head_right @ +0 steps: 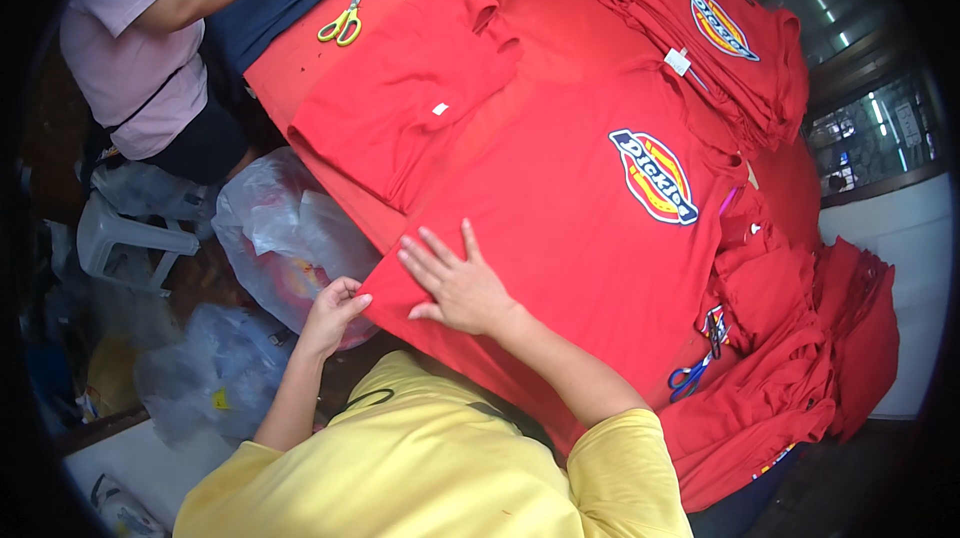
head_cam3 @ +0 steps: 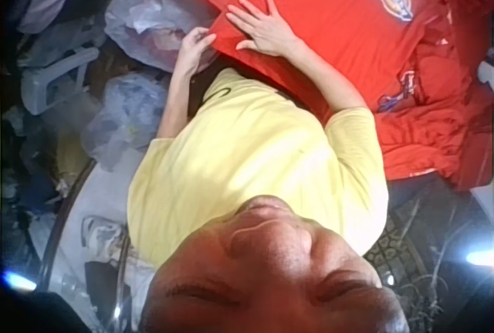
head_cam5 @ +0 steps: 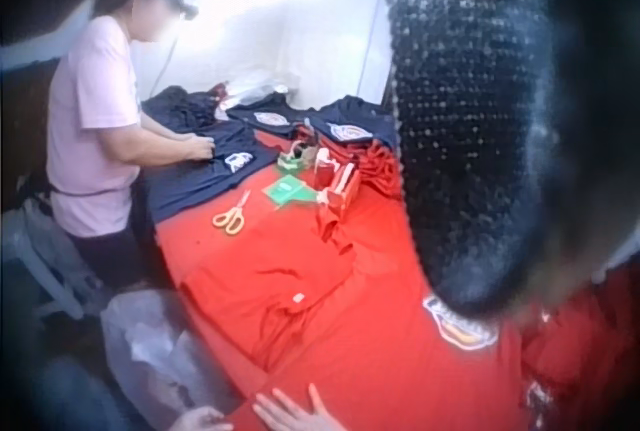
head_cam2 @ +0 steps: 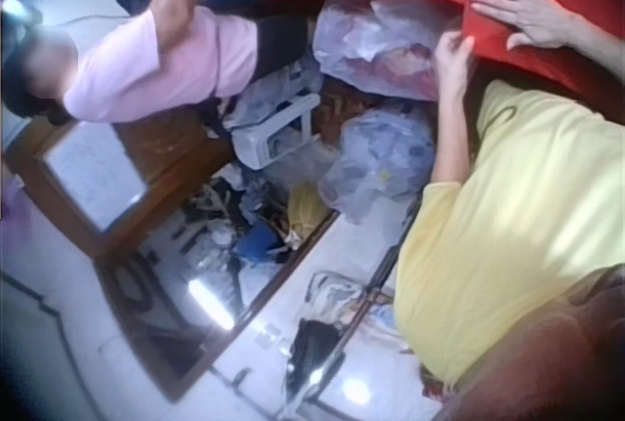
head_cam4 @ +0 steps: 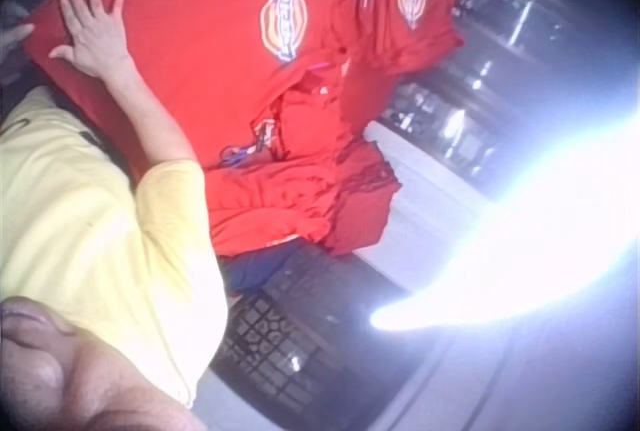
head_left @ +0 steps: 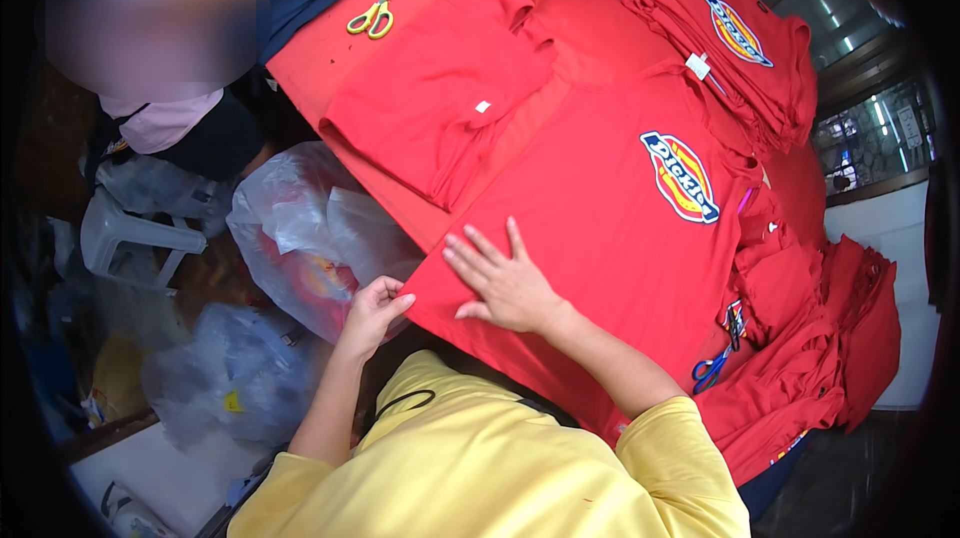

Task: The person inspects and folds several red and navy blue shirts, checking the logos and fabric surfaces on a red table. They spread out the shirts, smooth the fabric, and fold them into smaller squares before placing them in stacks.

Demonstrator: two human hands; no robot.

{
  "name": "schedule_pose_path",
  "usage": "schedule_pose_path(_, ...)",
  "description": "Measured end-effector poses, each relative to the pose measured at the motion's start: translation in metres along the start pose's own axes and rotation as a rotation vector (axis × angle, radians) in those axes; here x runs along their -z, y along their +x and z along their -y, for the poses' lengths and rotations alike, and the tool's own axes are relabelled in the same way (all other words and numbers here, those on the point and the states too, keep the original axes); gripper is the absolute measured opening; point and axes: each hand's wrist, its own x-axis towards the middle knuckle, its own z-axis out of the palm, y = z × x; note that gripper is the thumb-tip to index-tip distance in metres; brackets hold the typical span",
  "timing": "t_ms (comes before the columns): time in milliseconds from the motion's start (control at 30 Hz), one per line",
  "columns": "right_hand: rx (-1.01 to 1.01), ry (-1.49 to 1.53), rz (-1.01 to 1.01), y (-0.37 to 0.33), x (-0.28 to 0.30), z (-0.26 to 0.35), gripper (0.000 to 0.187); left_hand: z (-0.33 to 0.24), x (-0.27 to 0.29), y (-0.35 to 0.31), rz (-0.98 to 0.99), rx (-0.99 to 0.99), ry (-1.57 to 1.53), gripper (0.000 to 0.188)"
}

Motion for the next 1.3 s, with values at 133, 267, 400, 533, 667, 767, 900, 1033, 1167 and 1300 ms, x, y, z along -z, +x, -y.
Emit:
schedule_pose_path(133, -0.137, -0.107, 0.001, 0.004, 0.011, -0.061, 0.081, 0.0, 0.0, 0.002, 0.003, -0.03, 0.028, 0.014)
schedule_pose_path(267, -0.221, -0.187, -0.033, 0.014, 0.023, -0.131, 0.077, 0.004, 0.0, 0.004, -0.001, -0.01, -0.003, 0.013)
schedule_pose_path(400, -0.355, -0.023, -0.176, 0.022, 0.031, -0.196, 0.054, 0.01, 0.004, 0.009, -0.005, -0.005, 0.044, 0.012)
schedule_pose_path(533, -0.533, 0.077, -0.485, 0.054, 0.061, -0.222, 0.042, 0.015, 0.007, 0.017, 0.009, 0.098, 0.106, 0.013)
schedule_pose_path(667, -0.554, 0.102, -0.261, 0.07, 0.073, -0.253, 0.032, 0.011, -0.006, 0.025, 0.014, 0.043, 0.126, 0.013)
schedule_pose_path(767, -0.535, 0.079, -0.125, 0.077, 0.08, -0.273, 0.018, 0.01, -0.008, 0.028, -0.015, -0.009, 0.216, 0.015)
schedule_pose_path(900, -0.55, 0.088, -0.342, 0.077, 0.074, -0.309, 0.012, -0.001, -0.008, 0.025, -0.049, 0.004, 0.366, 0.019)
schedule_pose_path(1033, -0.734, -0.016, -0.347, 0.092, 0.053, -0.287, 0.017, 0.003, -0.005, 0.024, -0.049, 0.057, 0.305, 0.019)
schedule_pose_path(1167, -0.614, -0.057, -0.468, 0.078, 0.041, -0.286, 0.017, -0.013, -0.009, 0.025, 0.0, 0.093, 0.25, 0.016)
schedule_pose_path(1300, -0.549, 0.106, -0.637, 0.071, 0.047, -0.259, 0.018, -0.005, -0.01, 0.028, 0.015, 0.051, 0.163, 0.015)
